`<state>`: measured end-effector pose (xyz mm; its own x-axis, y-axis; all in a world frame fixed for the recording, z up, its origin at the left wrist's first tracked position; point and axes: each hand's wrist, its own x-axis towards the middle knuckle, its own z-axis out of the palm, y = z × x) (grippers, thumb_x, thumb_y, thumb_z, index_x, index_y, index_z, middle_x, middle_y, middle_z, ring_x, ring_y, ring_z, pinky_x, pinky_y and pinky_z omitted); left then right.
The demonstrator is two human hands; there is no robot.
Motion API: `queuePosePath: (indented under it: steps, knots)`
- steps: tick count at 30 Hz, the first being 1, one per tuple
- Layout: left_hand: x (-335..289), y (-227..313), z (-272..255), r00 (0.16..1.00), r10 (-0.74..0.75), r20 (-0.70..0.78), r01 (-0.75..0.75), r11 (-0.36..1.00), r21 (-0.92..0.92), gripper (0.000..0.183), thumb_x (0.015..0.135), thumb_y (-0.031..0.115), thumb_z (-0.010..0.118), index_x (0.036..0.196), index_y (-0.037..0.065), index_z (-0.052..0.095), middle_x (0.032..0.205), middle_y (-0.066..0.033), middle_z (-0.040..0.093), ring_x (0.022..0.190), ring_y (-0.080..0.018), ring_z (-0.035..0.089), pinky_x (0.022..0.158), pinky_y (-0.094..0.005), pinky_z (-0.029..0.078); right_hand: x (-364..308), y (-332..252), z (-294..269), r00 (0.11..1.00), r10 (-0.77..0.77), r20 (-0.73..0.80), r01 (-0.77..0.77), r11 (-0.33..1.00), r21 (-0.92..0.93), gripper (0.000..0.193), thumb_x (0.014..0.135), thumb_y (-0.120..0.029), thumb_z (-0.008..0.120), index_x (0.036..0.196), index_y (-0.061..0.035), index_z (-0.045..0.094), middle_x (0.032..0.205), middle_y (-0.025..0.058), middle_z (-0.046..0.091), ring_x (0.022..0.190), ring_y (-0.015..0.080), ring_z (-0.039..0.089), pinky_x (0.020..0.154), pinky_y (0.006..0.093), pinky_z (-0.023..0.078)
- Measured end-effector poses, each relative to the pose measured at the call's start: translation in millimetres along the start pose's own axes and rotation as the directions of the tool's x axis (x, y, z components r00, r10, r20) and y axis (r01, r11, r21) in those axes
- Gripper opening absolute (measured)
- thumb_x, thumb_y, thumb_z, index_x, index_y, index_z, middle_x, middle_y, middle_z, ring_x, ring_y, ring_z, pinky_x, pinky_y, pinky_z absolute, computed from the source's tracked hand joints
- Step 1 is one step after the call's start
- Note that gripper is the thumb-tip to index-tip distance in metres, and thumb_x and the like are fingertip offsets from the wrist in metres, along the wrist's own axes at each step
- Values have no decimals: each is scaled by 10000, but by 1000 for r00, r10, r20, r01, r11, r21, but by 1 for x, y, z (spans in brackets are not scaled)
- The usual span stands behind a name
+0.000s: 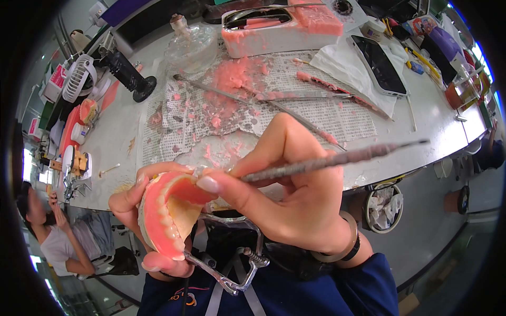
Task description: The recorder uses various tools to trim, scrape, and polish a set of dentures on a workbench in a dental laboratory.
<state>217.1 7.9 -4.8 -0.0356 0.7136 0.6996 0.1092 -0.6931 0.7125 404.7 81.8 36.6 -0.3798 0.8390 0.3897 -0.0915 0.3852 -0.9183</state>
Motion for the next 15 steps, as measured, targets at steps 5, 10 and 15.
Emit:
queuePosePath:
  steps: [5, 10, 15]
  knots:
    - [1, 1, -1, 1000, 3, 15, -4, 1000, 5, 945, 740, 618, 738, 1368, 93, 266, 1211, -301, 480, 1079, -329, 526, 916, -449, 432, 2, 1, 0, 990, -105, 99, 88, 984, 155, 239, 824, 83, 648, 833, 0, 425, 744, 204, 671, 844, 305, 715, 729, 370, 616]
    - [3, 6, 9, 990, -92, -108, 99, 993, 57, 925, 750, 786, 529, 1341, 116, 286, 1140, -282, 505, 971, -307, 563, 816, -411, 492, 1, -3, 6, 998, 55, -14, -49, 961, 271, 227, 825, 89, 643, 850, 4, 434, 737, 190, 671, 850, 318, 715, 746, 367, 610]
    - [4, 6, 12, 989, -92, -120, 103, 990, 92, 923, 757, 835, 462, 1329, 129, 296, 1111, -266, 522, 965, -297, 571, 828, -418, 497, 4, -4, 4, 999, 18, 35, -23, 988, 150, 230, 830, 72, 651, 841, 10, 430, 727, 185, 668, 809, 312, 721, 718, 339, 608]
